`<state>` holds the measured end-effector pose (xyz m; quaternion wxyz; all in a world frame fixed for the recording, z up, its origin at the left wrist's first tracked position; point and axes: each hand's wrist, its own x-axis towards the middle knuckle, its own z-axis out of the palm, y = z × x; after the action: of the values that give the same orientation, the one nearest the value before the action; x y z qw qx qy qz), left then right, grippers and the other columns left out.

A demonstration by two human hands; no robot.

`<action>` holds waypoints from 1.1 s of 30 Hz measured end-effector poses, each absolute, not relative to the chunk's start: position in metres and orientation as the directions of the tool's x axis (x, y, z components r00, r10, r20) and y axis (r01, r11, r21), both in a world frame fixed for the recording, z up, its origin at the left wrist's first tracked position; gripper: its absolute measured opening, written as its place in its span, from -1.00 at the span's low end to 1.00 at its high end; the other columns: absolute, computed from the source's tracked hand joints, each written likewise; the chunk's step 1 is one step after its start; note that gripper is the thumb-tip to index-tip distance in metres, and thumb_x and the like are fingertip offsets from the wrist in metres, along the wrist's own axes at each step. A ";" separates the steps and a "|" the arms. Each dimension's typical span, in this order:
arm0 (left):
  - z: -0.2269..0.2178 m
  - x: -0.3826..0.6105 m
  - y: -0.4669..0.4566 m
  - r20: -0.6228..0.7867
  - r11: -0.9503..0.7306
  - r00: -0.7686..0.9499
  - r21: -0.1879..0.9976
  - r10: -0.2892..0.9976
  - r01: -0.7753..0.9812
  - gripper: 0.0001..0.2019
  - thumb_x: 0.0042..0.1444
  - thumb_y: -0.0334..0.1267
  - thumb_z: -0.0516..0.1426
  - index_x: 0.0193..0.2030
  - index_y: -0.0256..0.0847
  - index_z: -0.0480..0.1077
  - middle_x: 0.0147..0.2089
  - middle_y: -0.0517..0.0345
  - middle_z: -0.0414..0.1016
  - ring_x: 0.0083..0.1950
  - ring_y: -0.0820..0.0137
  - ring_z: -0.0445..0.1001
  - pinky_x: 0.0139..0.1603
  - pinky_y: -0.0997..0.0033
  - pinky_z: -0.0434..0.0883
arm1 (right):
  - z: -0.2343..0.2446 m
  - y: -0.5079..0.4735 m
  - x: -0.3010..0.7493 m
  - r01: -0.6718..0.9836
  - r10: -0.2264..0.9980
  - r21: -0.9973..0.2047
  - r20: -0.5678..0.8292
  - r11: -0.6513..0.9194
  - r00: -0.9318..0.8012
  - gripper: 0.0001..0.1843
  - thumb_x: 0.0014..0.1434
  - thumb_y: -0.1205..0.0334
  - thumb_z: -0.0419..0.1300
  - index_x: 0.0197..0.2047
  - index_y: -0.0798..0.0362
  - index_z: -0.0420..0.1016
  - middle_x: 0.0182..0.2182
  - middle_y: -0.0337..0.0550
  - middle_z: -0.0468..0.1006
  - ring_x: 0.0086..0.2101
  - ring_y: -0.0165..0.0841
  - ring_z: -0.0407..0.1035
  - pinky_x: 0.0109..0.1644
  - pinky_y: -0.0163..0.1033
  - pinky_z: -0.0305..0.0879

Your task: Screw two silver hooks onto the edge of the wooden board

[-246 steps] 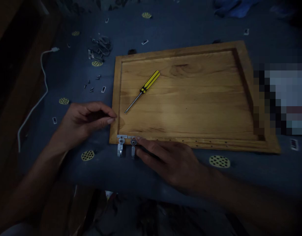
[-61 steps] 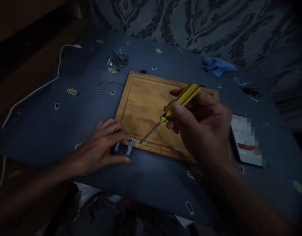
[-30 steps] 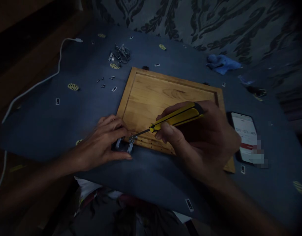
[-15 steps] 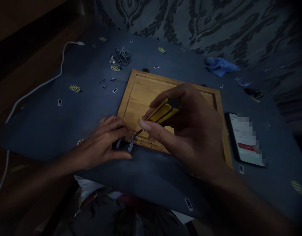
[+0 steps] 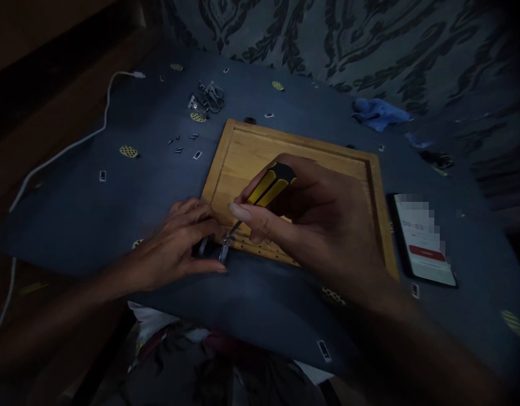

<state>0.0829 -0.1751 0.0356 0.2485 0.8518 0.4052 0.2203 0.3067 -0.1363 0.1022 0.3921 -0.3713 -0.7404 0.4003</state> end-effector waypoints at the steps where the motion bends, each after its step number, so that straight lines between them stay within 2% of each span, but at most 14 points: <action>1: 0.035 0.083 -0.175 0.187 -0.557 0.575 0.597 0.797 0.577 -0.58 0.34 0.18 0.22 0.10 -0.09 0.48 0.14 0.05 0.53 0.14 0.12 0.45 0.13 0.09 0.37 | 0.103 -0.136 0.307 0.238 0.863 -0.886 0.274 0.399 -0.425 -0.79 0.23 0.04 0.46 -0.28 -0.07 0.58 -0.45 -0.34 0.55 -0.52 -0.45 0.46 -0.53 -0.35 0.39; 5: 0.035 0.083 -0.175 0.206 -0.564 0.571 0.600 0.795 0.568 -0.59 0.34 0.16 0.23 0.08 -0.11 0.49 0.17 0.03 0.51 0.16 0.11 0.43 0.16 0.08 0.35 | 0.109 -0.134 0.314 0.199 0.823 -0.908 0.218 0.369 -0.525 -0.85 0.30 0.05 0.40 -0.18 -0.07 0.63 -0.40 -0.31 0.59 -0.47 -0.42 0.51 -0.42 -0.31 0.49; 9: 0.035 0.084 -0.175 0.195 -0.558 0.571 0.599 0.798 0.574 -0.60 0.33 0.17 0.23 0.02 -0.13 0.51 0.04 0.06 0.53 0.09 0.13 0.44 0.11 0.10 0.36 | 0.105 -0.134 0.315 0.162 0.797 -0.908 0.241 0.387 -0.553 -0.84 0.33 0.07 0.38 -0.24 -0.05 0.62 -0.39 -0.30 0.61 -0.47 -0.42 0.52 -0.41 -0.30 0.51; 11: 0.035 0.085 -0.175 0.198 -0.560 0.571 0.599 0.797 0.573 -0.59 0.33 0.18 0.22 0.02 -0.13 0.51 0.03 0.05 0.54 0.08 0.13 0.45 0.10 0.11 0.37 | 0.099 -0.136 0.311 0.176 0.817 -0.888 0.293 0.425 -0.496 -0.84 0.32 0.07 0.39 -0.26 -0.06 0.60 -0.36 -0.30 0.60 -0.47 -0.43 0.51 -0.43 -0.30 0.50; 17: 0.033 0.084 -0.175 0.220 -0.572 0.571 0.598 0.791 0.562 -0.58 0.34 0.19 0.21 0.04 -0.12 0.51 0.06 0.05 0.55 0.08 0.14 0.46 0.12 0.11 0.35 | 0.090 -0.143 0.302 0.250 0.845 -0.812 0.470 0.527 -0.255 -0.74 0.22 0.10 0.47 -0.33 -0.07 0.47 -0.43 -0.32 0.54 -0.51 -0.37 0.46 -0.46 -0.20 0.47; 21: 0.031 0.084 -0.175 0.220 -0.561 0.558 0.605 0.800 0.566 -0.56 0.30 0.22 0.23 0.01 -0.11 0.51 0.05 0.05 0.55 0.09 0.12 0.46 0.16 0.08 0.35 | 0.093 -0.142 0.305 0.282 0.818 -0.768 0.533 0.575 -0.215 -0.73 0.25 0.16 0.44 -0.35 -0.08 0.42 -0.48 -0.36 0.52 -0.56 -0.38 0.43 -0.51 -0.19 0.43; 25: 0.031 0.084 -0.175 0.215 -0.557 0.558 0.608 0.801 0.566 -0.56 0.29 0.22 0.24 0.01 -0.11 0.52 0.04 0.05 0.56 0.08 0.13 0.47 0.17 0.07 0.36 | 0.091 -0.139 0.305 0.242 0.820 -0.787 0.515 0.568 -0.251 -0.71 0.27 0.19 0.43 -0.37 -0.06 0.39 -0.46 -0.36 0.51 -0.56 -0.40 0.43 -0.53 -0.21 0.41; 29: 0.031 0.083 -0.175 0.203 -0.551 0.558 0.606 0.804 0.573 -0.57 0.27 0.20 0.27 0.02 -0.10 0.52 0.07 0.04 0.56 0.10 0.12 0.47 0.17 0.05 0.38 | 0.087 -0.140 0.304 0.229 0.843 -0.818 0.470 0.527 -0.262 -0.71 0.26 0.10 0.45 -0.34 -0.06 0.43 -0.39 -0.33 0.55 -0.53 -0.39 0.46 -0.53 -0.21 0.44; 33: 0.031 0.083 -0.175 0.194 -0.545 0.557 0.609 0.807 0.577 -0.60 0.27 0.17 0.29 0.03 -0.08 0.53 0.09 0.05 0.56 0.12 0.11 0.46 0.18 0.04 0.38 | 0.087 -0.140 0.305 0.237 0.847 -0.822 0.454 0.518 -0.276 -0.73 0.26 0.05 0.45 -0.31 -0.06 0.47 -0.41 -0.31 0.55 -0.52 -0.40 0.46 -0.51 -0.21 0.44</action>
<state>0.0830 -0.1749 0.0311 0.2466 0.8473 0.4084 0.2336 0.3046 -0.1404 0.0874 0.4739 -0.3708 -0.7310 0.3218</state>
